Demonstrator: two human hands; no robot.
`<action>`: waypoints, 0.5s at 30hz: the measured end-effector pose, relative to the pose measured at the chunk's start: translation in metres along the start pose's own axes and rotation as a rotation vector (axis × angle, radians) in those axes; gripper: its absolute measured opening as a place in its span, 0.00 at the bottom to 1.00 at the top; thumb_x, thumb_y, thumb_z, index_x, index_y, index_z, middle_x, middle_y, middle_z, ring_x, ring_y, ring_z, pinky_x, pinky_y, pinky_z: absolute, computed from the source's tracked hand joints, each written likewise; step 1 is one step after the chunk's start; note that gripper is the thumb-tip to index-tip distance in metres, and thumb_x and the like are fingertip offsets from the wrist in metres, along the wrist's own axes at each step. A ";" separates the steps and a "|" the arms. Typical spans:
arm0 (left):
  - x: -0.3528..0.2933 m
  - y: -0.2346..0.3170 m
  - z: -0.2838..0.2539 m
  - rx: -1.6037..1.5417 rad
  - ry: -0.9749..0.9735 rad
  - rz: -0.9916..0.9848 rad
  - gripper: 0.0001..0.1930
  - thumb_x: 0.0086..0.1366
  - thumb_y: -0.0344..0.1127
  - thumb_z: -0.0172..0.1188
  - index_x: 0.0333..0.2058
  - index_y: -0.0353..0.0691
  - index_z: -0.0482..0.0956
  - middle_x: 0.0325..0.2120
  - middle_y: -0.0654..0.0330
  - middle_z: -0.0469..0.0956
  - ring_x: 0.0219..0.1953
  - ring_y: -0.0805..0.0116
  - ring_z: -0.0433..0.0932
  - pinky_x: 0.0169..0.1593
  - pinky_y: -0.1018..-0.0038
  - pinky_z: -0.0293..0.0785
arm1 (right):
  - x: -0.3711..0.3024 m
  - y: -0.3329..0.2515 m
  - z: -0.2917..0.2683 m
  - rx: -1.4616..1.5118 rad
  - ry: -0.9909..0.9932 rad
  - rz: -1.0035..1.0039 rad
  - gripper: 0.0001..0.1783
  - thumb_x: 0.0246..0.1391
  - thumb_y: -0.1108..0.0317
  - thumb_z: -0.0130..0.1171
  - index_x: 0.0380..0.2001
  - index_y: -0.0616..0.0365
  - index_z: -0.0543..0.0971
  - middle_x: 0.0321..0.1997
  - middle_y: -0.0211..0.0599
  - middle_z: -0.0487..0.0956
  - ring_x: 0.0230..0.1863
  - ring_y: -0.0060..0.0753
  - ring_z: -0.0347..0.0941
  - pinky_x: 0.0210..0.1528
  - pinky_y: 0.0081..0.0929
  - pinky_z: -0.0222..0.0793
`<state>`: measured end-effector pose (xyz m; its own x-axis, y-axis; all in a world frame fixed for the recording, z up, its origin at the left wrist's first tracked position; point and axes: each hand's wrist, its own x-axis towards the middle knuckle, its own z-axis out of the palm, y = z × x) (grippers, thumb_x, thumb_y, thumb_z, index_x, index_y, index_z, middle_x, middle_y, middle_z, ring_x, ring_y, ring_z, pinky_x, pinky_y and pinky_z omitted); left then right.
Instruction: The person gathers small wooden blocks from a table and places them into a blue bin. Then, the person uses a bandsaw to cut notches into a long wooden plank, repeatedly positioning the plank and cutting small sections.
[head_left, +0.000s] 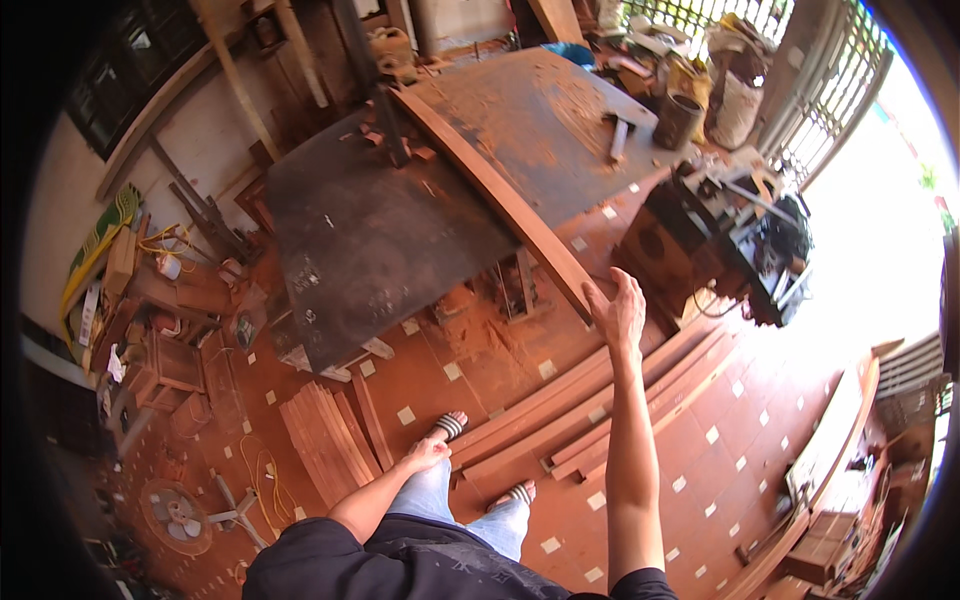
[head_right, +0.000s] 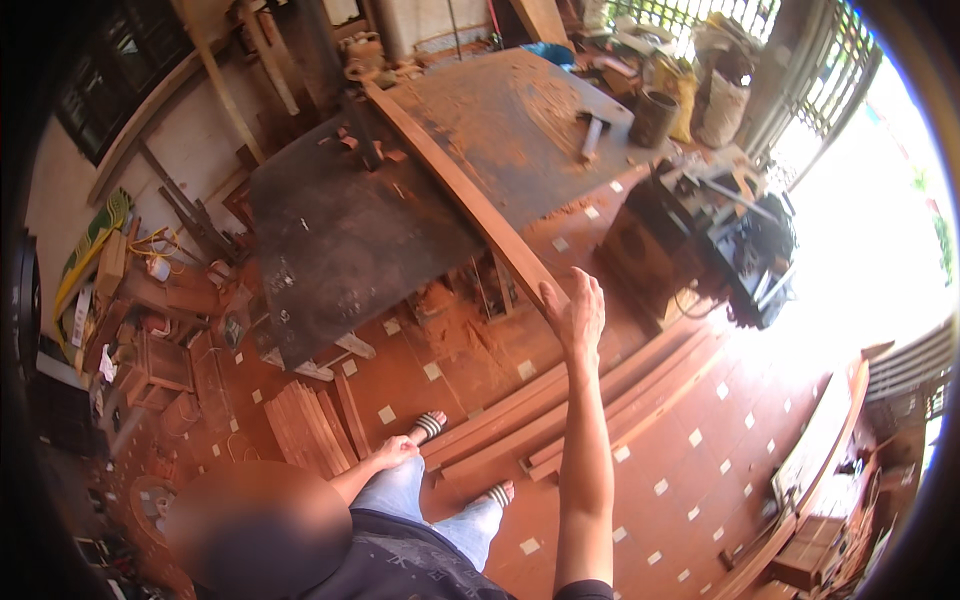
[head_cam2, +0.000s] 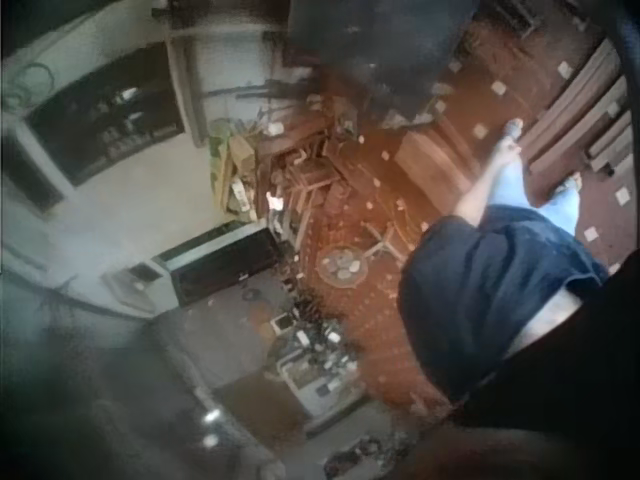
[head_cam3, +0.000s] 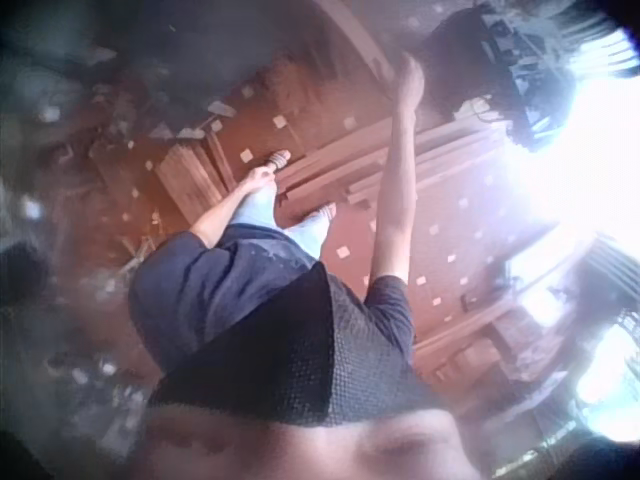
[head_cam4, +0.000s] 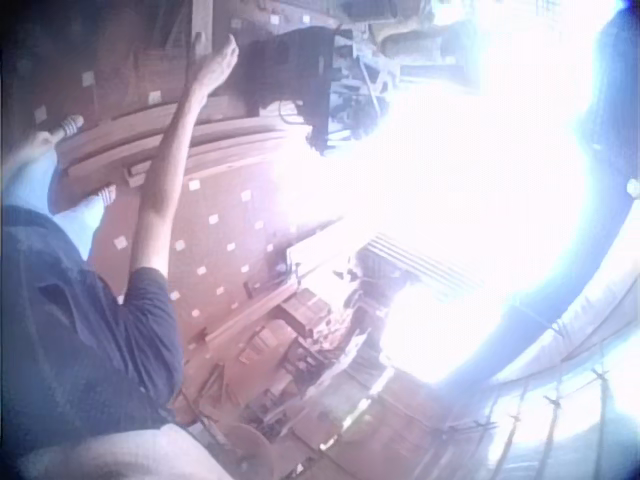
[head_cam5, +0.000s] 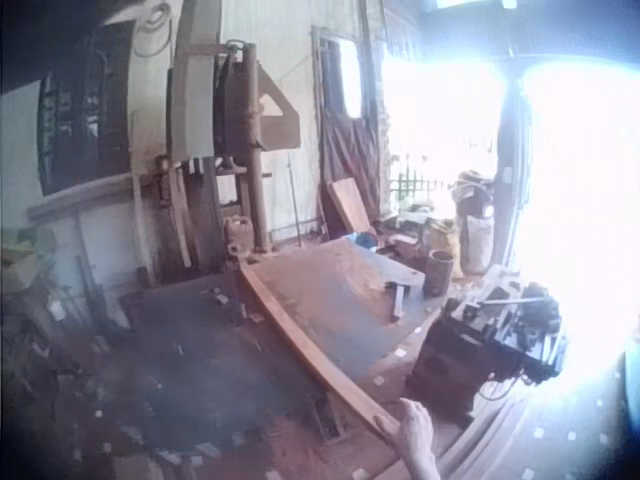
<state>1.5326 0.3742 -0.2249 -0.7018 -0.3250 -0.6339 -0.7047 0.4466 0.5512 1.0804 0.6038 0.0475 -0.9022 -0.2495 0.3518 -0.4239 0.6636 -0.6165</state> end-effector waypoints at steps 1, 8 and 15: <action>0.003 0.005 -0.012 0.017 -0.035 -0.037 0.18 0.62 0.58 0.70 0.40 0.52 0.90 0.36 0.56 0.88 0.42 0.61 0.87 0.48 0.61 0.81 | 0.018 -0.011 0.008 -0.066 -0.079 -0.018 0.33 0.55 0.48 0.73 0.57 0.60 0.79 0.57 0.53 0.81 0.61 0.55 0.76 0.63 0.46 0.72; 0.029 -0.026 -0.085 -0.178 0.010 0.081 0.20 0.63 0.54 0.71 0.45 0.47 0.89 0.43 0.54 0.89 0.47 0.57 0.88 0.53 0.61 0.83 | 0.042 -0.028 0.083 -0.397 -0.368 0.110 0.33 0.43 0.44 0.79 0.44 0.56 0.79 0.40 0.52 0.87 0.46 0.59 0.84 0.50 0.51 0.80; 0.051 0.031 -0.140 -0.196 0.117 0.105 0.22 0.65 0.50 0.71 0.47 0.37 0.87 0.43 0.49 0.89 0.47 0.57 0.88 0.53 0.63 0.83 | -0.009 -0.022 0.053 -0.309 -0.313 0.141 0.29 0.44 0.45 0.78 0.37 0.57 0.80 0.33 0.53 0.86 0.40 0.61 0.84 0.45 0.53 0.80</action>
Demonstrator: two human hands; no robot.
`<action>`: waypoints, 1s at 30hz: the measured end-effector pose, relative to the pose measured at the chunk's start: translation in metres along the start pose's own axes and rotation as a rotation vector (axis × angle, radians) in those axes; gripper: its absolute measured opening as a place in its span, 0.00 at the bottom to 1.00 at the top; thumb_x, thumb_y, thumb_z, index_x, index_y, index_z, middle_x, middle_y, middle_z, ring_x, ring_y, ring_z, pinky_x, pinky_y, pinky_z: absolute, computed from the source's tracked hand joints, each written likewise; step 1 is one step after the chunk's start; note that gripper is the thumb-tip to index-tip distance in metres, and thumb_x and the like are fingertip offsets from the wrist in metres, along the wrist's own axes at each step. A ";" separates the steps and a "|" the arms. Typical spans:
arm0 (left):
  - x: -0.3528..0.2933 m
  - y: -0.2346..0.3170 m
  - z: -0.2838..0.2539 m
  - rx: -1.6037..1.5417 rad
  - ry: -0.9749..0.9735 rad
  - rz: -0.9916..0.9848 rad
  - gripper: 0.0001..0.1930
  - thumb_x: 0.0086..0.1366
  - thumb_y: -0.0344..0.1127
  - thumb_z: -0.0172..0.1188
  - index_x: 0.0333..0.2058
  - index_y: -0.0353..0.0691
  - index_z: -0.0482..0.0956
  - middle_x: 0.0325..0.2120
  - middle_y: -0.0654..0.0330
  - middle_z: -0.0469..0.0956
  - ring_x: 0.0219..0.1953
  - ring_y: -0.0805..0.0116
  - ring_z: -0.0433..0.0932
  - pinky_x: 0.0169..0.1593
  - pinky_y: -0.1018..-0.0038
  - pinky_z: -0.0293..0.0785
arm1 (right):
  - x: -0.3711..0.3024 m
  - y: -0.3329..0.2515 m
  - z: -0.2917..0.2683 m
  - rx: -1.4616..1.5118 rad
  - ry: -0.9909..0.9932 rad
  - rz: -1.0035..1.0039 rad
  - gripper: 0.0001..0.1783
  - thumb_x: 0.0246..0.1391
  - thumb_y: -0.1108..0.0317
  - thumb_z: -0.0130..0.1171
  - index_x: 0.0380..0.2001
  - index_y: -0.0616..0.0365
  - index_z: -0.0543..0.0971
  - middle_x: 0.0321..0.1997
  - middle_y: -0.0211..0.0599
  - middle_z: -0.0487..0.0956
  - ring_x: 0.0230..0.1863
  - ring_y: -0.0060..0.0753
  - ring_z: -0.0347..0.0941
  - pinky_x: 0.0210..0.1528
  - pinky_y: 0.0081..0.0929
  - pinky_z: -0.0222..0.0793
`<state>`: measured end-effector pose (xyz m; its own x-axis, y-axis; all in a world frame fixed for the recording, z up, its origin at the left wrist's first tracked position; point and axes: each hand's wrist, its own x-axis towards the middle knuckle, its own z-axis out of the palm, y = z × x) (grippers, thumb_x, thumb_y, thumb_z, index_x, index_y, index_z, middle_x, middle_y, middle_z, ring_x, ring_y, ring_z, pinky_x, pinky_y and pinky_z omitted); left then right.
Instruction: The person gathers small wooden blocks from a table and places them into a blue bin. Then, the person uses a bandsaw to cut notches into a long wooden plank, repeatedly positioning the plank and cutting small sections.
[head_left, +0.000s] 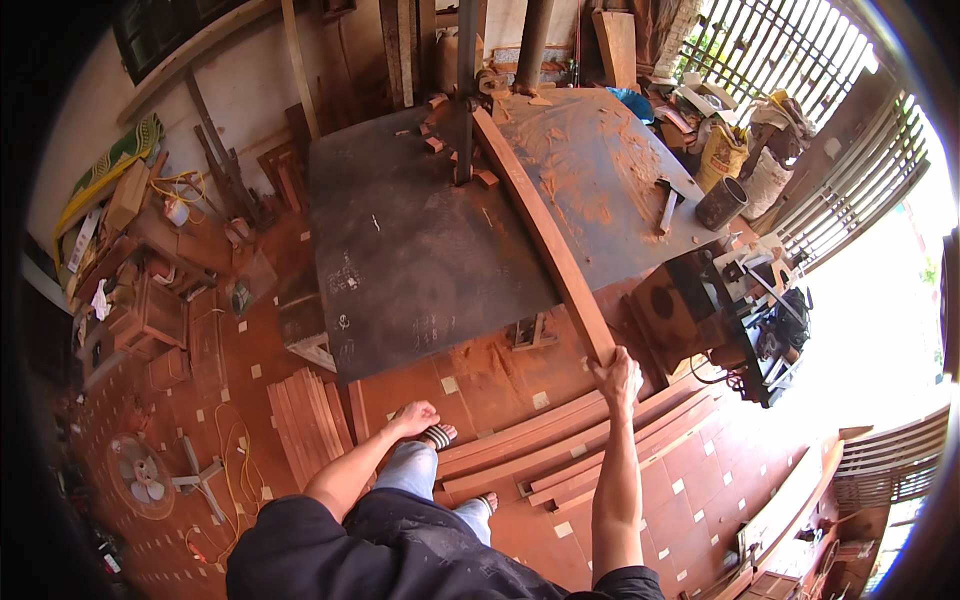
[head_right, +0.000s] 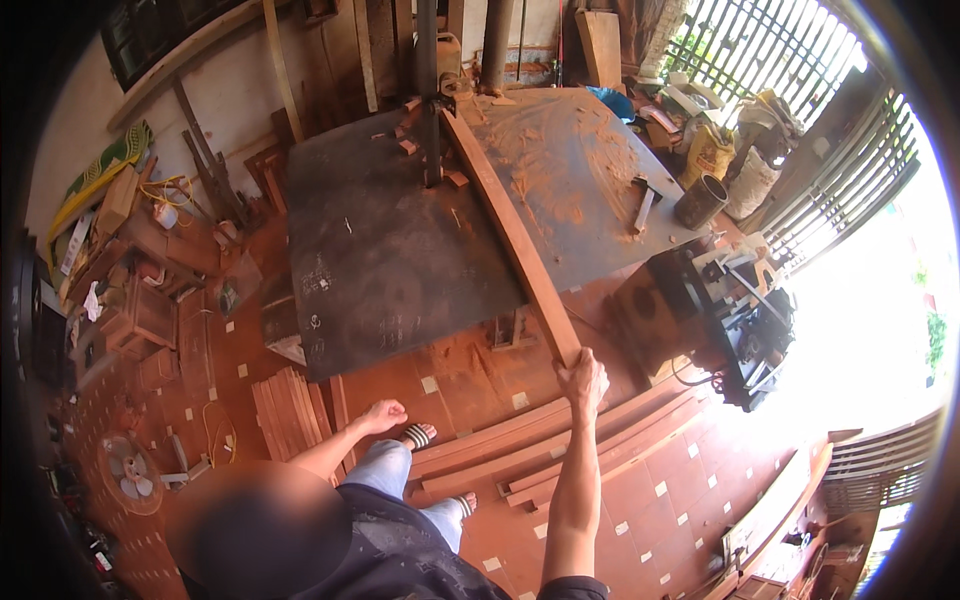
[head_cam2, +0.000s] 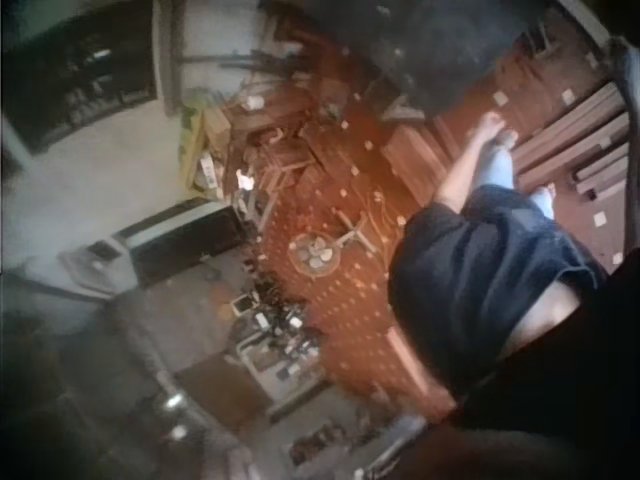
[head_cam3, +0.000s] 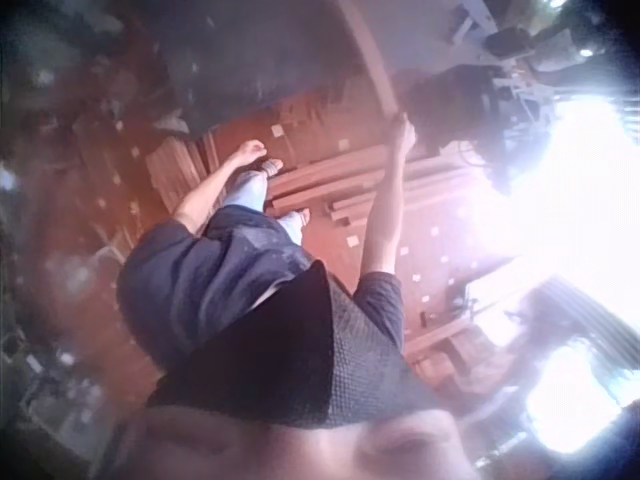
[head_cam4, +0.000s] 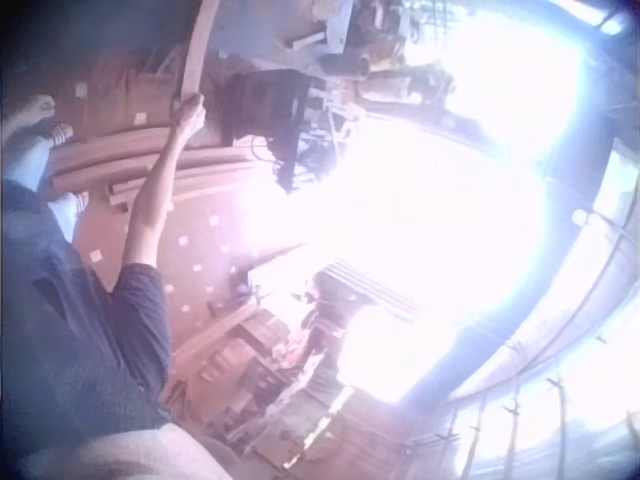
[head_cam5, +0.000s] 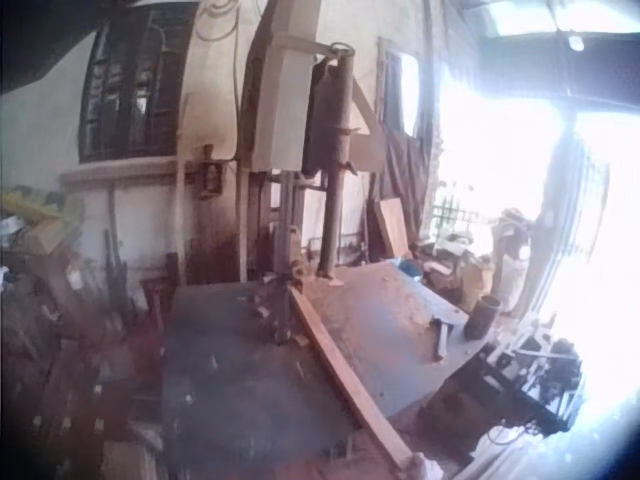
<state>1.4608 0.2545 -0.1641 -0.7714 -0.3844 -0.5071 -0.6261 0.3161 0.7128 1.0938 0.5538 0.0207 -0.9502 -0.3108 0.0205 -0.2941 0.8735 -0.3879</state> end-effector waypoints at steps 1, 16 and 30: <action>0.000 0.010 0.002 -0.028 -0.046 -0.023 0.21 0.69 0.46 0.70 0.50 0.34 0.85 0.46 0.51 0.88 0.51 0.60 0.86 0.57 0.65 0.81 | -0.019 0.002 -0.002 -0.002 0.014 0.000 0.30 0.43 0.45 0.79 0.37 0.58 0.81 0.33 0.54 0.86 0.39 0.62 0.85 0.44 0.54 0.80; 0.018 0.248 0.170 -1.131 -0.163 -0.225 0.57 0.46 0.88 0.66 0.61 0.45 0.76 0.45 0.63 0.80 0.47 0.70 0.78 0.50 0.65 0.77 | -0.499 0.233 -0.024 0.052 -0.143 0.304 0.34 0.40 0.47 0.80 0.43 0.55 0.76 0.36 0.55 0.83 0.43 0.66 0.79 0.46 0.57 0.74; -0.086 0.204 0.241 -1.678 -0.457 -0.234 0.62 0.48 0.97 0.43 0.62 0.48 0.77 0.56 0.54 0.81 0.59 0.55 0.78 0.64 0.46 0.72 | -0.595 0.254 -0.155 -0.579 0.175 0.198 0.35 0.44 0.55 0.71 0.59 0.46 0.80 0.50 0.46 0.81 0.53 0.56 0.78 0.46 0.59 0.74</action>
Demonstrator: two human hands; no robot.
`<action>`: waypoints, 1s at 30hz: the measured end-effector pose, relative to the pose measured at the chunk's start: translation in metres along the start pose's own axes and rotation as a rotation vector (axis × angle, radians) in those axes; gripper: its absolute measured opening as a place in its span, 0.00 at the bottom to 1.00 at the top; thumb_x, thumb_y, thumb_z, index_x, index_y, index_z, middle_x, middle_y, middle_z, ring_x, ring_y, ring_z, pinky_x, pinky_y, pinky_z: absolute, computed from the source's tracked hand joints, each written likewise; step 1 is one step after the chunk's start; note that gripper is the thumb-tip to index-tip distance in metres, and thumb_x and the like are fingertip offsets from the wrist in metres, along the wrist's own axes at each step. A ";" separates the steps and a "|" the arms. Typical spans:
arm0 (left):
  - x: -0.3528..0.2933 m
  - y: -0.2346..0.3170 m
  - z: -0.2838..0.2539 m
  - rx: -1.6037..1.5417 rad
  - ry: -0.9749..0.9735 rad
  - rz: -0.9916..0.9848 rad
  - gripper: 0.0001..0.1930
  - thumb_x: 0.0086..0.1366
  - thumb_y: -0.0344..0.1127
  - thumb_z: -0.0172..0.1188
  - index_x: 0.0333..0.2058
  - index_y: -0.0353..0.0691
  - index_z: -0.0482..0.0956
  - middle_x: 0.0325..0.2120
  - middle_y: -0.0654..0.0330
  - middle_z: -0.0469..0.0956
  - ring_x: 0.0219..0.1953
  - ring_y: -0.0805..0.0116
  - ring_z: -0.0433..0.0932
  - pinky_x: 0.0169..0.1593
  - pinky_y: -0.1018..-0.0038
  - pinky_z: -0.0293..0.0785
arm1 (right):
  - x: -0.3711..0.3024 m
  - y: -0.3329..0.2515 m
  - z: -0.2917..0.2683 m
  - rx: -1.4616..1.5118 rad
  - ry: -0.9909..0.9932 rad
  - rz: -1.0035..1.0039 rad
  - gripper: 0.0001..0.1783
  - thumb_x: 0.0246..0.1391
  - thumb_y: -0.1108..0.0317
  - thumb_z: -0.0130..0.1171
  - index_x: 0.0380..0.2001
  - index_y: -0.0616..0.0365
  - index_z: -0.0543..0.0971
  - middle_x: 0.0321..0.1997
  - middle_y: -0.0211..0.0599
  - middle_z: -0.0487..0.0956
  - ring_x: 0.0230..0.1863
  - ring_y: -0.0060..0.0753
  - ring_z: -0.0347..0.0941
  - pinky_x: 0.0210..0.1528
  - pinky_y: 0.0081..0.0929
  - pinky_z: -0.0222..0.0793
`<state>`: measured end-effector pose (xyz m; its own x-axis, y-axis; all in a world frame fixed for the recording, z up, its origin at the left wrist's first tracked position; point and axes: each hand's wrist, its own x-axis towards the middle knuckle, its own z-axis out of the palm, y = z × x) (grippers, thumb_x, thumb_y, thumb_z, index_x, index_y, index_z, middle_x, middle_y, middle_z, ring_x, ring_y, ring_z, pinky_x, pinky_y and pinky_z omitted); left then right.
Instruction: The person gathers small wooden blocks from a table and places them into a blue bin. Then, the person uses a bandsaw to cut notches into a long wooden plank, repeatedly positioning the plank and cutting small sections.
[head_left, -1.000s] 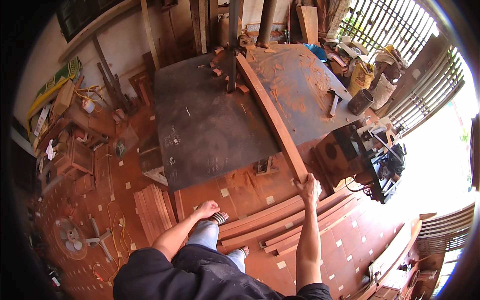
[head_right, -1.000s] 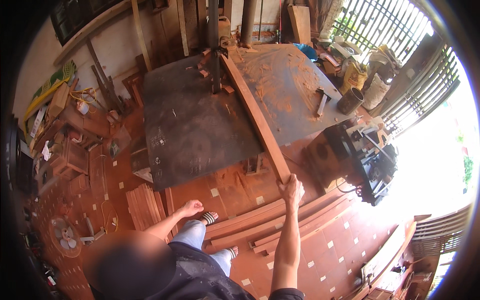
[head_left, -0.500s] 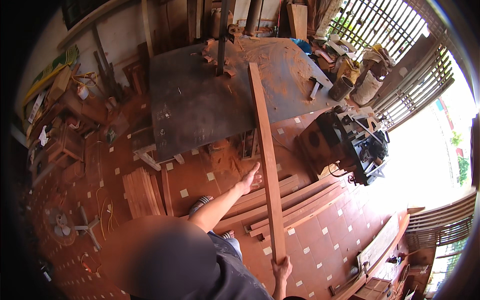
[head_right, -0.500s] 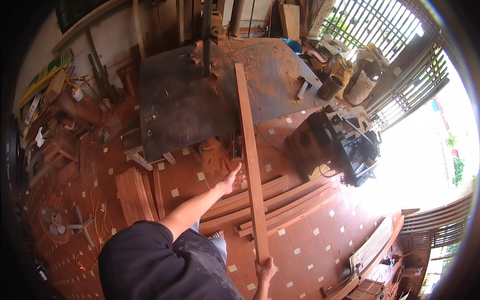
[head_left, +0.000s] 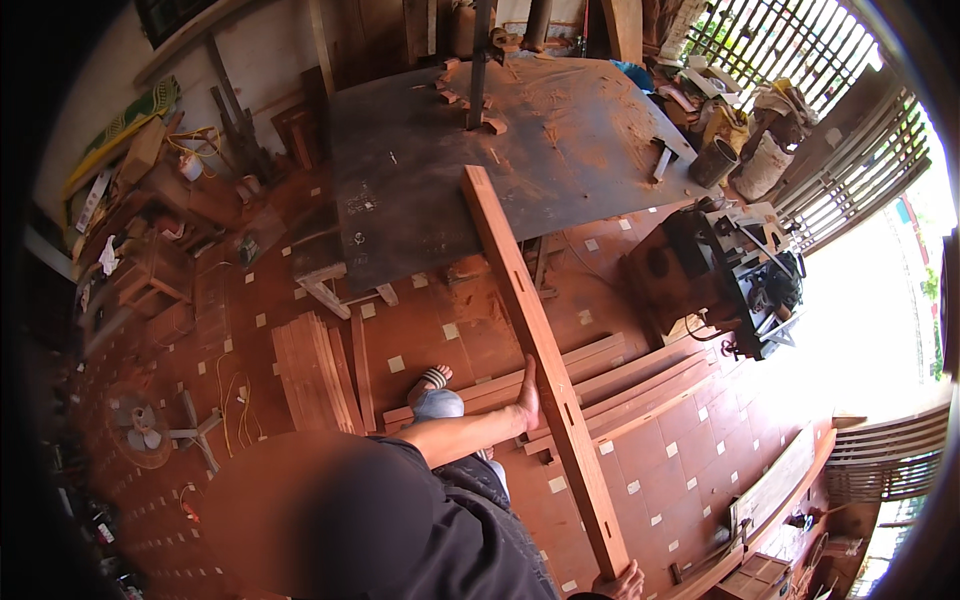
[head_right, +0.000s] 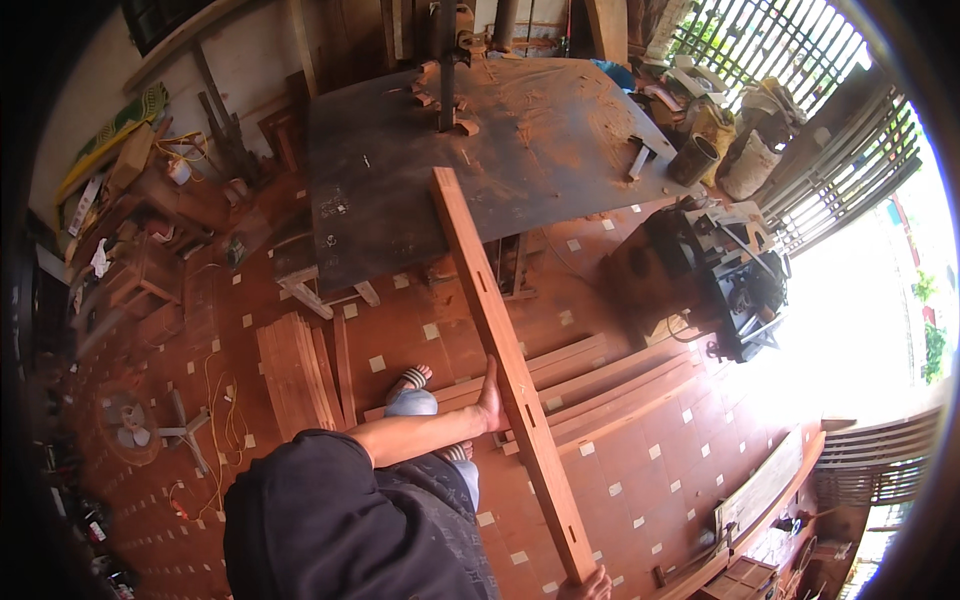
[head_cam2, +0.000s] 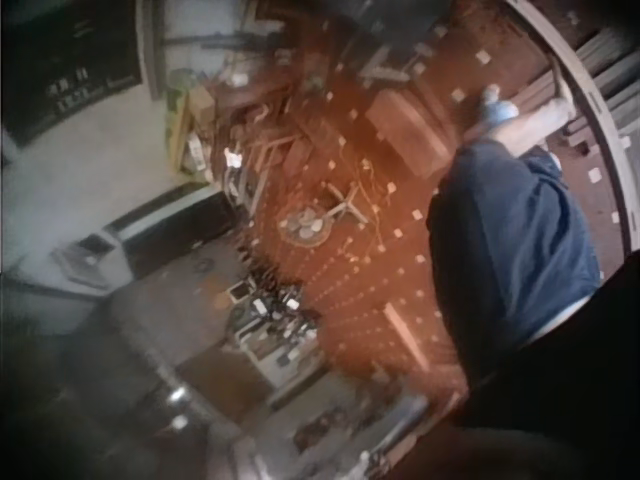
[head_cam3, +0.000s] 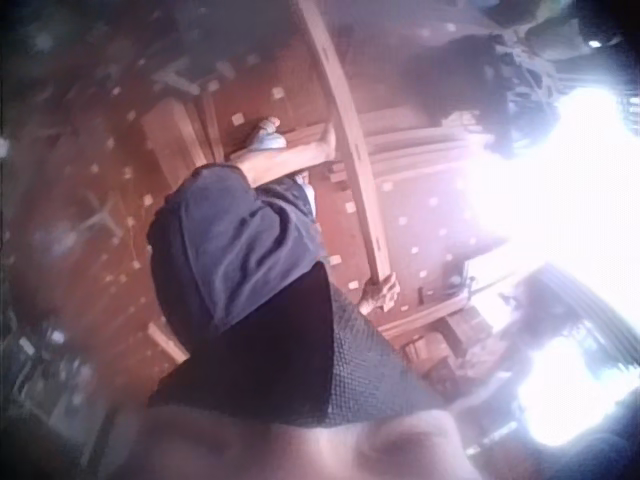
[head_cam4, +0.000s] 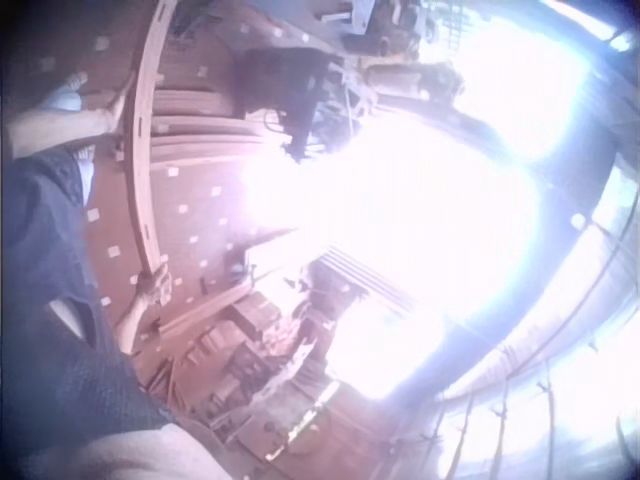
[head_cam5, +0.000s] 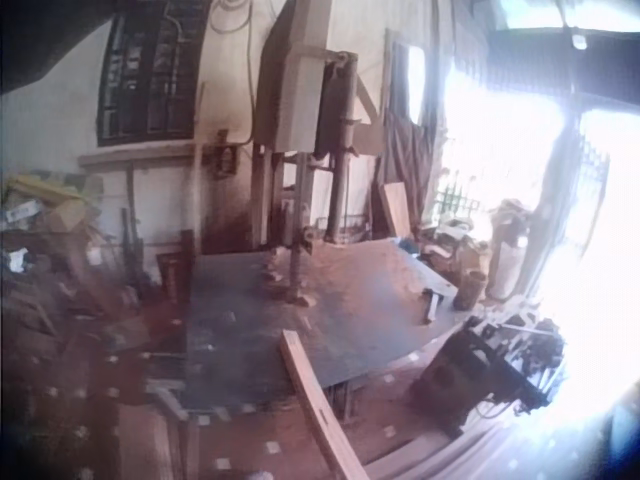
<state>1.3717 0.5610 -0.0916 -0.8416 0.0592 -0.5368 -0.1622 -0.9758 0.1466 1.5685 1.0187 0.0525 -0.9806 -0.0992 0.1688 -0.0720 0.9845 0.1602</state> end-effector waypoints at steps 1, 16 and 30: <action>-0.017 0.014 0.014 0.061 0.030 0.073 0.59 0.49 0.97 0.42 0.57 0.47 0.79 0.50 0.56 0.83 0.54 0.55 0.81 0.60 0.50 0.77 | 0.006 0.002 0.006 0.011 0.077 -0.060 0.32 0.47 0.54 0.70 0.58 0.46 0.80 0.52 0.47 0.81 0.55 0.56 0.78 0.45 0.61 0.73; -0.092 0.525 0.013 1.580 0.488 1.221 0.05 0.68 0.34 0.64 0.36 0.39 0.85 0.23 0.56 0.85 0.28 0.60 0.87 0.33 0.67 0.81 | 0.120 -0.165 0.127 -0.285 0.267 -0.085 0.24 0.59 0.57 0.64 0.58 0.48 0.78 0.56 0.38 0.80 0.59 0.53 0.76 0.63 0.61 0.66; 0.006 0.861 -0.060 2.407 0.377 1.354 0.24 0.70 0.29 0.56 0.64 0.47 0.78 0.65 0.58 0.76 0.57 0.54 0.81 0.57 0.57 0.79 | 0.197 -0.380 0.032 -0.337 -0.056 0.857 0.37 0.59 0.61 0.69 0.70 0.51 0.68 0.73 0.38 0.67 0.70 0.46 0.68 0.69 0.49 0.68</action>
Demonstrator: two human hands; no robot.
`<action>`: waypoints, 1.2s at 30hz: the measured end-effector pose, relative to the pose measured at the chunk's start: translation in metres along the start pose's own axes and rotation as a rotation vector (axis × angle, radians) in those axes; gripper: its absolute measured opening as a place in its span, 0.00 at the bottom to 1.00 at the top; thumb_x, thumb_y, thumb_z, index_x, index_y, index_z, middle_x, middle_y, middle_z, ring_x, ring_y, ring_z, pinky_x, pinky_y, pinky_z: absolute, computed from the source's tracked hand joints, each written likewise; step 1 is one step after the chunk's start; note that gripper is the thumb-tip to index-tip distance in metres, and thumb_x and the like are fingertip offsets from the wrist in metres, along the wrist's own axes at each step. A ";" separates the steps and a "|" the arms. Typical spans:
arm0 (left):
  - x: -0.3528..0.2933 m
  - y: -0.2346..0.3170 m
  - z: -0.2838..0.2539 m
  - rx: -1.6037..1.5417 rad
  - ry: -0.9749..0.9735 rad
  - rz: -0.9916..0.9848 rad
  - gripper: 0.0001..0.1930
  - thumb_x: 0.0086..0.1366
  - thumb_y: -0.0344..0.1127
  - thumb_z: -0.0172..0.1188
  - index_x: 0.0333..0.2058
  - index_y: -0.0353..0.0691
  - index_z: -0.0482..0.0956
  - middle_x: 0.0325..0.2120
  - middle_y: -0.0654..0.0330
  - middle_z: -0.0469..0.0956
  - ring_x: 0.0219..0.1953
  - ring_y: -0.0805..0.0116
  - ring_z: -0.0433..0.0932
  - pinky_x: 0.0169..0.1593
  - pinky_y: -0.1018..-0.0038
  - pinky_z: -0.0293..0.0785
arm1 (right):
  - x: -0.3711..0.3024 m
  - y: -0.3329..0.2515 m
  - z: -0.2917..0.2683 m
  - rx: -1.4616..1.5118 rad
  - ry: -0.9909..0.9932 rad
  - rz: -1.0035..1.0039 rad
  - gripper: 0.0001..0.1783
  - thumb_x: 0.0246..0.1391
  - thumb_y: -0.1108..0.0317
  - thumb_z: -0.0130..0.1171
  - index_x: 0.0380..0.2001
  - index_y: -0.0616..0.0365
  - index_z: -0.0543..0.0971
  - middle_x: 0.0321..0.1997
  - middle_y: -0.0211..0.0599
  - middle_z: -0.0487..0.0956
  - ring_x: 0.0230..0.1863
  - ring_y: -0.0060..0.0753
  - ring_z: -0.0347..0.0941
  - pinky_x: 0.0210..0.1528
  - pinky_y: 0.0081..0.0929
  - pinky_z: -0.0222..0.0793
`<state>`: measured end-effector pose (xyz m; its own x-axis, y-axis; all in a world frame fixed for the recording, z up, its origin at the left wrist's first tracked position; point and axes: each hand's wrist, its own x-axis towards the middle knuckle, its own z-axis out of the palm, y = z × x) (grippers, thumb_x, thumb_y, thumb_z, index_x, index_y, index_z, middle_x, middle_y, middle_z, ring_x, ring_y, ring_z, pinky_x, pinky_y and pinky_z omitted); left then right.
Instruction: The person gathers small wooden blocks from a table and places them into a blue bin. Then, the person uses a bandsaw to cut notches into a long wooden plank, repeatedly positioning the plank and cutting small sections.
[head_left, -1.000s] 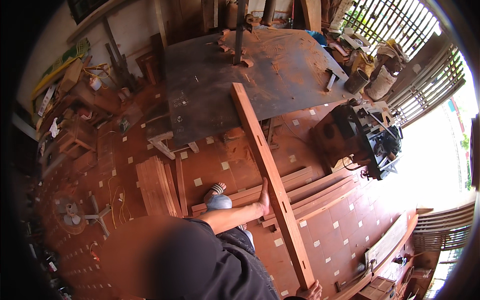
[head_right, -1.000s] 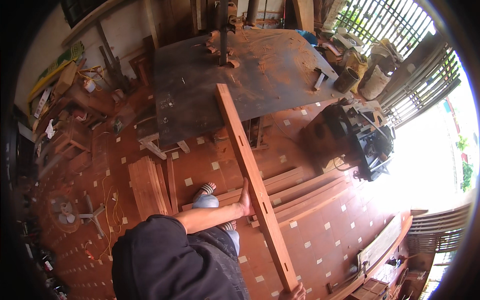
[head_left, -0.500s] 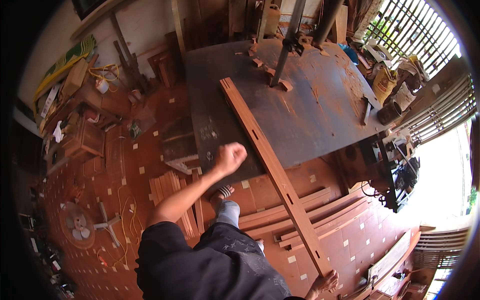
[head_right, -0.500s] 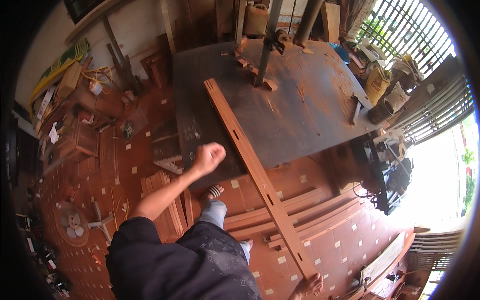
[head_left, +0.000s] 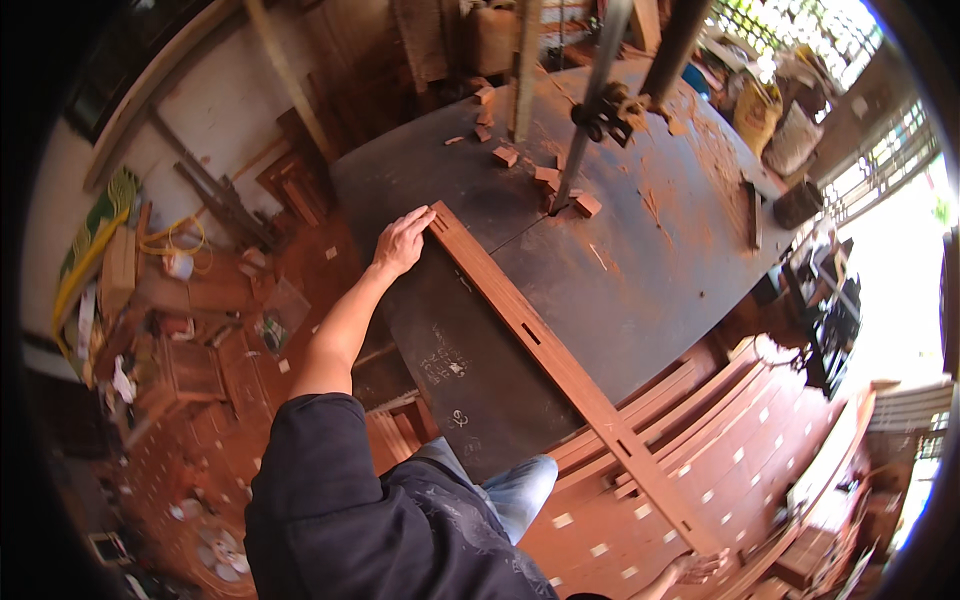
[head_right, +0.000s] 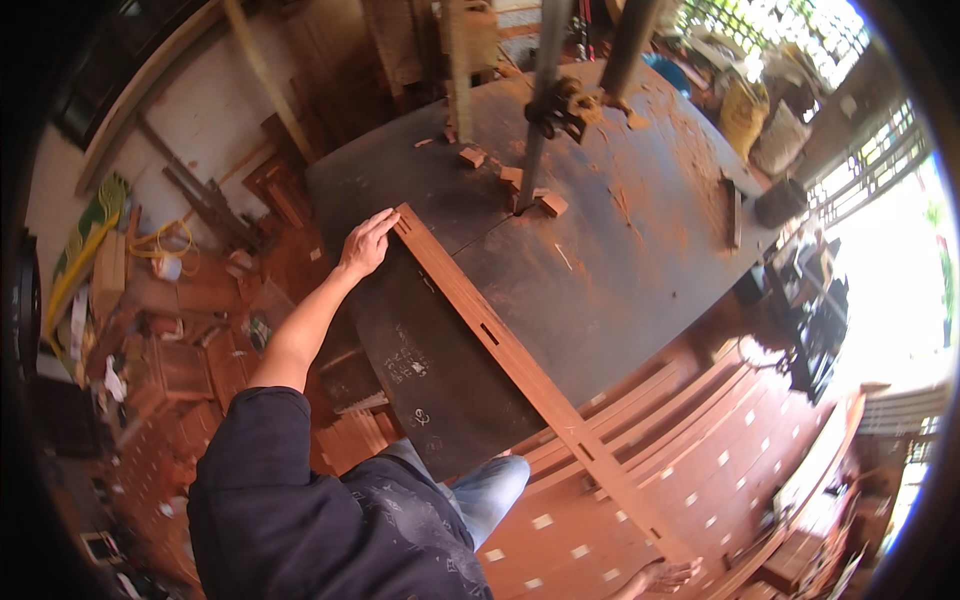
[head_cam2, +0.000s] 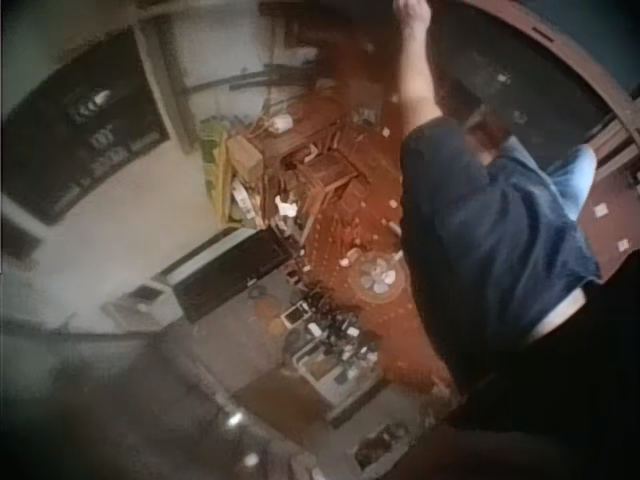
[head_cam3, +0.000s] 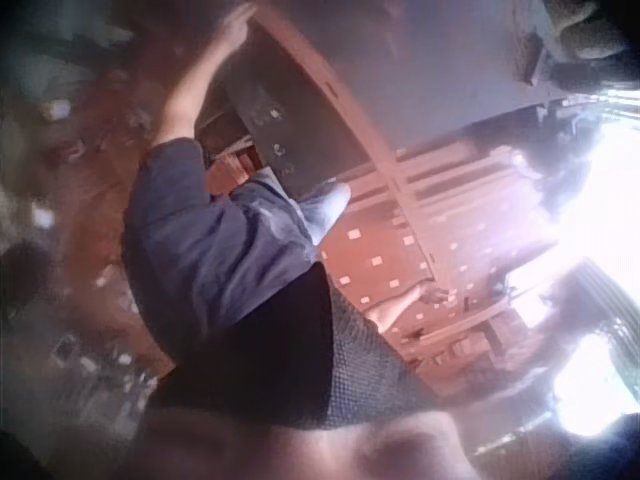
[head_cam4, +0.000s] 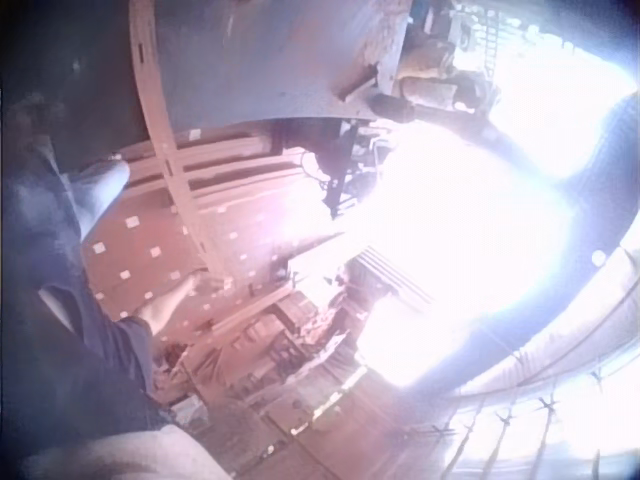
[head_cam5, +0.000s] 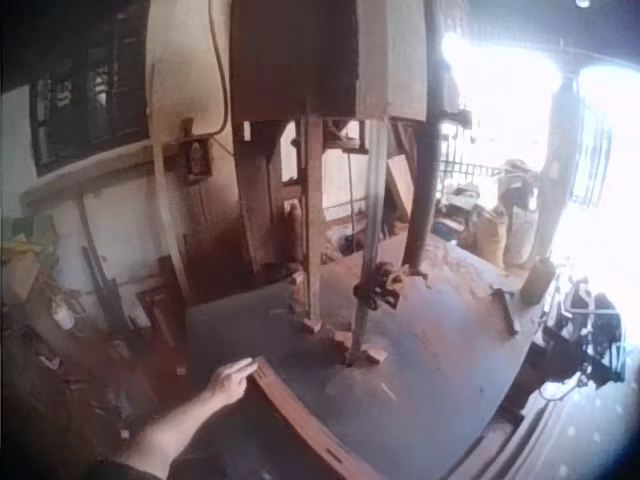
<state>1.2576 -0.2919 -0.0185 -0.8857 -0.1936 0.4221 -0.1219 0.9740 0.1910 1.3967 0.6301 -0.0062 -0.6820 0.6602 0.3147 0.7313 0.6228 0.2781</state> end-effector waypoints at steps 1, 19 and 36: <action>0.000 0.000 0.003 -0.013 0.010 0.030 0.24 0.70 0.29 0.56 0.64 0.46 0.78 0.65 0.58 0.76 0.58 0.53 0.81 0.57 0.57 0.79 | -0.016 -0.011 -0.008 0.077 0.104 0.041 0.37 0.58 0.62 0.68 0.69 0.53 0.68 0.72 0.38 0.67 0.70 0.46 0.68 0.68 0.48 0.70; -0.004 -0.007 0.022 -0.019 -0.114 0.128 0.43 0.66 0.30 0.60 0.78 0.46 0.52 0.77 0.48 0.55 0.76 0.42 0.59 0.72 0.50 0.59 | -0.377 -0.280 -0.175 1.487 -0.717 0.229 0.28 0.61 0.55 0.74 0.51 0.70 0.81 0.44 0.48 0.87 0.45 0.37 0.83 0.53 0.36 0.77; 0.008 -0.027 0.041 -0.065 -0.007 0.237 0.45 0.63 0.29 0.61 0.77 0.47 0.52 0.76 0.47 0.57 0.75 0.42 0.59 0.72 0.48 0.60 | -0.396 -0.285 -0.203 1.087 -0.570 0.303 0.46 0.55 0.34 0.72 0.50 0.75 0.79 0.40 0.69 0.84 0.47 0.69 0.83 0.49 0.53 0.78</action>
<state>1.2360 -0.3151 -0.0564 -0.8893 0.0407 0.4555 0.1188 0.9824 0.1442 1.4609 0.1061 -0.0261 -0.5962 0.7542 -0.2751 0.6554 0.2594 -0.7093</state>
